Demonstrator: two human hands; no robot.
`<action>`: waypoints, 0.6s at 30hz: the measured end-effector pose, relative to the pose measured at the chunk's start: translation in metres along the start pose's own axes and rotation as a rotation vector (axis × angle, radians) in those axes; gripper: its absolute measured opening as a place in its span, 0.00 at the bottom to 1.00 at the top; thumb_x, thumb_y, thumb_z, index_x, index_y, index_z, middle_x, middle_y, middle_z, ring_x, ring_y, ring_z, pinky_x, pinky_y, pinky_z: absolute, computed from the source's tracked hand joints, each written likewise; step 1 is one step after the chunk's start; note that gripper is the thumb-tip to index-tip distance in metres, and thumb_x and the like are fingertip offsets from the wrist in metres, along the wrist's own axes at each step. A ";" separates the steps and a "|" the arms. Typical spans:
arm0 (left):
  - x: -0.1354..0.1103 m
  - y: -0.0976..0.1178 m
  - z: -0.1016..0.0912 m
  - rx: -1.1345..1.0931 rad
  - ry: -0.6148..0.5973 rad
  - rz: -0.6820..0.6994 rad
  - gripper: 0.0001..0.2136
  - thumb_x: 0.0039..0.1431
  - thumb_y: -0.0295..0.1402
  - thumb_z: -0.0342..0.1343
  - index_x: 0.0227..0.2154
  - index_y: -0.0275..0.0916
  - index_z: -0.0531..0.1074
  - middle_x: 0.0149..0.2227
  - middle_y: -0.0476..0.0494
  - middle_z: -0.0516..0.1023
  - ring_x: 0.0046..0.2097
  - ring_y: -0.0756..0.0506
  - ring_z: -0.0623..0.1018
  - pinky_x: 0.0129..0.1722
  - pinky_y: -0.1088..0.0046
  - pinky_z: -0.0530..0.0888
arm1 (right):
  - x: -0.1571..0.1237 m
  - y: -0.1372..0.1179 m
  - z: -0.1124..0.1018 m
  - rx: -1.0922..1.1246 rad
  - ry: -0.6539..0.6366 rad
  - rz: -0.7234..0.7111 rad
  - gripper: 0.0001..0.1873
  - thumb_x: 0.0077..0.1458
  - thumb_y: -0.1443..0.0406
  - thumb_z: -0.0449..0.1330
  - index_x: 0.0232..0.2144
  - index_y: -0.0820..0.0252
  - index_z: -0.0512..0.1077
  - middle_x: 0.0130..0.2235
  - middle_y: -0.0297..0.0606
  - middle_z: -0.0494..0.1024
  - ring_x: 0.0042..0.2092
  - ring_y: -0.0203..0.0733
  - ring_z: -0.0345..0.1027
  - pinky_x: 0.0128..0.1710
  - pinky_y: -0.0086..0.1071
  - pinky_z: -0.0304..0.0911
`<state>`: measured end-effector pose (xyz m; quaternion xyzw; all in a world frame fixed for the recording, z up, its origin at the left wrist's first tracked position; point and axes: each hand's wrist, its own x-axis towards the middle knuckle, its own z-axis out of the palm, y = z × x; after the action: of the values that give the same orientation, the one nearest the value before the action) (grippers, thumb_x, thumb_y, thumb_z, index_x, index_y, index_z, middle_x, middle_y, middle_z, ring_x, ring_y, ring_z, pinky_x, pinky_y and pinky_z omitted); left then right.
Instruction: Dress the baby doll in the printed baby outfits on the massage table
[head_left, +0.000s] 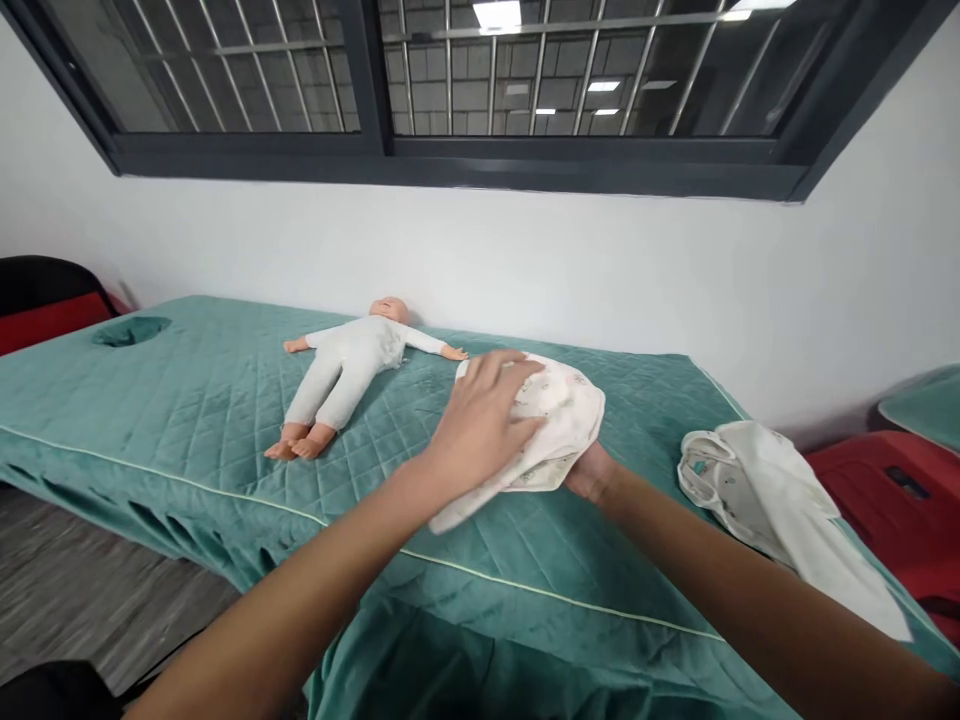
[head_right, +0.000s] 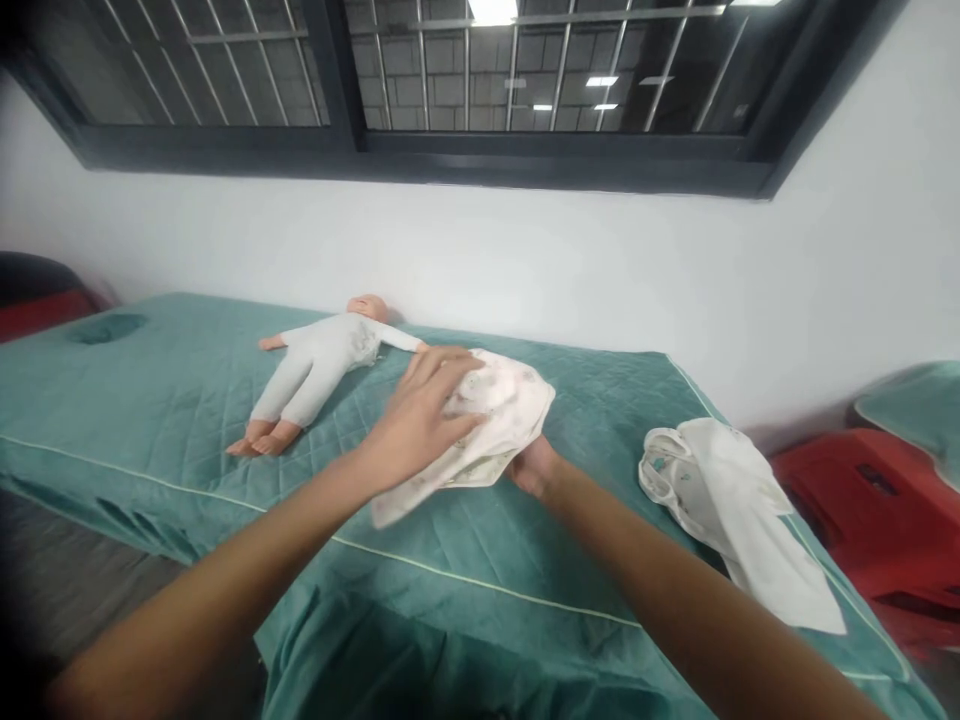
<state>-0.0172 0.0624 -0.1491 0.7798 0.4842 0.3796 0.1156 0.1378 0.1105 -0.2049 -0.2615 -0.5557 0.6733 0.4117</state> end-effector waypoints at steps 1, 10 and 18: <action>0.000 -0.013 0.002 0.046 0.013 -0.027 0.29 0.55 0.36 0.64 0.60 0.45 0.64 0.65 0.40 0.62 0.68 0.35 0.60 0.67 0.50 0.62 | 0.003 -0.004 0.003 0.111 -0.022 0.027 0.31 0.63 0.44 0.43 0.62 0.45 0.64 0.63 0.33 0.69 0.64 0.51 0.64 0.61 0.45 0.67; -0.006 -0.077 0.015 -0.125 0.060 -0.232 0.29 0.53 0.36 0.62 0.59 0.43 0.64 0.57 0.42 0.75 0.55 0.38 0.76 0.54 0.61 0.75 | 0.007 -0.001 0.013 -0.018 -0.117 0.217 0.29 0.58 0.51 0.62 0.60 0.45 0.66 0.60 0.38 0.74 0.62 0.51 0.67 0.54 0.43 0.71; -0.052 -0.146 -0.089 -0.014 0.370 -0.372 0.24 0.57 0.40 0.59 0.56 0.39 0.67 0.57 0.44 0.75 0.58 0.39 0.74 0.60 0.59 0.71 | -0.002 0.036 -0.048 -0.908 -0.018 0.094 0.28 0.58 0.48 0.57 0.57 0.51 0.68 0.64 0.44 0.68 0.66 0.56 0.60 0.67 0.57 0.56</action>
<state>-0.1902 0.0749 -0.1929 0.5938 0.6296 0.4912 0.0985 0.1680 0.1325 -0.2512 -0.4348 -0.7857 0.3816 0.2192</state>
